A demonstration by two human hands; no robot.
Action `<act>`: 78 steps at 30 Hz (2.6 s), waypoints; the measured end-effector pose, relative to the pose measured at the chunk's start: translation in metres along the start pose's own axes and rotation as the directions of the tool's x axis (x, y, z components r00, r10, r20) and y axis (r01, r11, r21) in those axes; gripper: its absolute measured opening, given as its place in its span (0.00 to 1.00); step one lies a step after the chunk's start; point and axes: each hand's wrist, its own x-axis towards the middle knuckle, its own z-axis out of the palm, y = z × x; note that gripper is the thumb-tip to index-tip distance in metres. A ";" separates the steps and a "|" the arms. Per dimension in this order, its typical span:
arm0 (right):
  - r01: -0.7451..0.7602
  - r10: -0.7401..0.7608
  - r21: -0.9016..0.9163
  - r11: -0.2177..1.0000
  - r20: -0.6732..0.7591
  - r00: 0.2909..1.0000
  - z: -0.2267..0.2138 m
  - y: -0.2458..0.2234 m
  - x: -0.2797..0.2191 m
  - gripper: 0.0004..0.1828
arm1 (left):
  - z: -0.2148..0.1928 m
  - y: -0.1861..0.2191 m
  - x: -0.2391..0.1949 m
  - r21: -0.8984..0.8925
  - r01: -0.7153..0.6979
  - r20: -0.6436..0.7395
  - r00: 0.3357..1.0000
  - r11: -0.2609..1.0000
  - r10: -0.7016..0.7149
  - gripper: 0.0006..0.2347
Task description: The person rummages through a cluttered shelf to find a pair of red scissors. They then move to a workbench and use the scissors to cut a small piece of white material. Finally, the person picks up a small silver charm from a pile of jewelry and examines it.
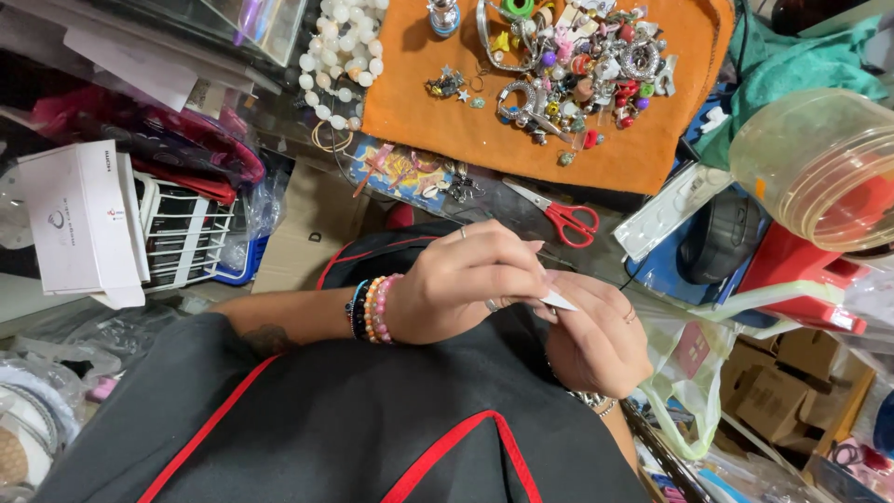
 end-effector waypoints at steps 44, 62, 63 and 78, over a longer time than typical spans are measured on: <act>-0.422 0.449 -0.155 0.893 0.238 0.861 0.008 -0.018 0.003 0.09 | -0.029 -0.012 -0.006 -0.100 0.408 0.076 0.912 0.907 -0.402 0.05; -0.448 0.475 -0.159 0.880 0.290 0.831 0.001 -0.017 0.002 0.06 | -0.025 -0.020 -0.011 -0.063 0.398 0.139 0.911 0.915 -0.387 0.05; -0.445 0.472 -0.159 0.881 0.286 0.834 0.000 -0.017 0.001 0.06 | -0.025 -0.021 -0.013 -0.060 0.398 0.141 0.911 0.915 -0.387 0.05; -0.448 0.470 -0.141 0.883 0.265 0.842 -0.002 -0.018 -0.003 0.07 | -0.018 -0.012 -0.019 -0.003 0.383 0.118 0.917 0.924 -0.380 0.06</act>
